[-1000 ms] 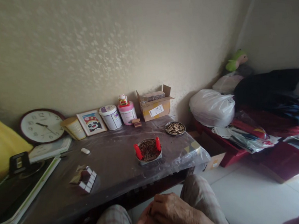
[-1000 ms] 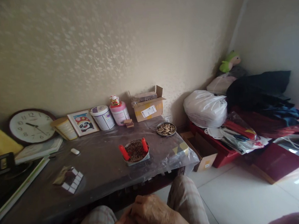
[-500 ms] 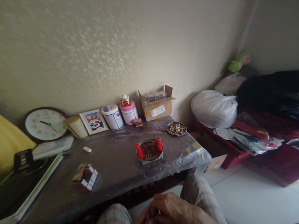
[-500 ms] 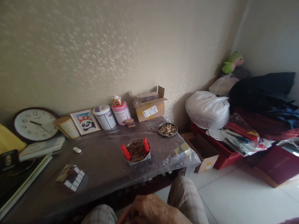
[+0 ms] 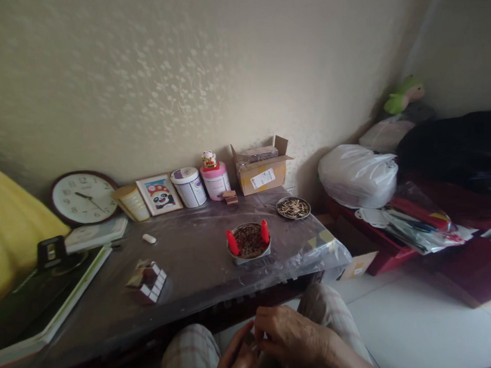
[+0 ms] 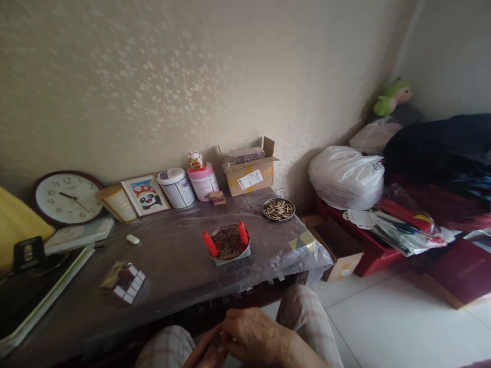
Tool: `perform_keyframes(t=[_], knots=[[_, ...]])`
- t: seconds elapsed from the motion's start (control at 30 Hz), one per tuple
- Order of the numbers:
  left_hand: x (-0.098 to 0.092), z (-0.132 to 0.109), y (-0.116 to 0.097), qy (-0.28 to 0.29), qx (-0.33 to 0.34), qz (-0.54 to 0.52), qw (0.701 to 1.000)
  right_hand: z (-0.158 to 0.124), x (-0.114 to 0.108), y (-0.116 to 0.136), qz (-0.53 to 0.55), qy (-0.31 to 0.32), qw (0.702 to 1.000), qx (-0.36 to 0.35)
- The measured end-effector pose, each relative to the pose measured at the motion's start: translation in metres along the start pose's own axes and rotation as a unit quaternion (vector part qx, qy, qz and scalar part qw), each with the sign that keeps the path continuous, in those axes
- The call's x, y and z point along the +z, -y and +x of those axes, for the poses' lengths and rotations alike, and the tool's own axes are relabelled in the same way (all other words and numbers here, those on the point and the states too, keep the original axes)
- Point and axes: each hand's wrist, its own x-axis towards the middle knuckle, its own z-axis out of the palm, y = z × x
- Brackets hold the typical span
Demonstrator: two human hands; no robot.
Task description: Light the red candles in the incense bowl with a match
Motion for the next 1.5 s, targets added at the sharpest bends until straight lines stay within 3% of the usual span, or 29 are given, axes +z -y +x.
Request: perform_keyframes(t=[0.1, 0.23, 0.4, 0.47, 0.53, 0.67, 0.73, 0.97, 1.17, 1.33, 1.43, 1.5], knots=[[0.008, -0.005, -0.013, -0.003, 0.037, 0.066, 0.997, -0.001, -0.008, -0.009, 0.134, -0.058, 0.989, 0.038], [0.025, -0.013, -0.035, -0.004, 0.095, 0.066, 0.993, 0.001, -0.012, -0.025, 0.258, -0.096, 0.958, 0.074], [0.038, -0.012, -0.045, 0.000, 0.129, 0.058, 0.990, 0.004, -0.009, -0.025, 0.458, -0.149, 0.873, 0.083], [0.038, -0.010, -0.043, 0.012, 0.130, 0.068, 0.989, 0.004, -0.009, -0.019, 0.487, -0.150, 0.857, 0.078], [0.037, -0.008, -0.041, 0.017, 0.128, 0.096, 0.987, 0.005, -0.011, -0.014, 0.446, -0.146, 0.881, 0.067], [0.038, -0.009, -0.042, 0.004, 0.121, 0.153, 0.981, 0.005, -0.018, -0.009, 0.216, -0.155, 0.964, 0.002], [0.039, -0.011, -0.044, 0.000, 0.113, 0.166, 0.980, 0.005, -0.020, -0.008, 0.123, -0.152, 0.980, -0.028], [0.037, -0.010, -0.040, 0.024, 0.108, 0.141, 0.984, 0.004, -0.018, -0.001, 0.043, -0.123, 0.990, -0.059], [0.031, -0.009, -0.037, 0.045, 0.115, 0.124, 0.985, 0.005, -0.021, 0.002, -0.016, -0.115, 0.985, -0.127], [0.034, -0.010, -0.038, 0.074, 0.125, 0.106, 0.984, 0.008, -0.018, 0.006, 0.014, -0.092, 0.982, -0.166], [0.036, -0.011, -0.040, 0.077, 0.129, 0.089, 0.985, 0.010, -0.013, 0.005, 0.165, -0.148, 0.968, -0.117], [0.037, -0.012, -0.042, 0.067, 0.134, 0.079, 0.986, 0.010, -0.012, 0.003, 0.316, -0.193, 0.928, -0.047]])
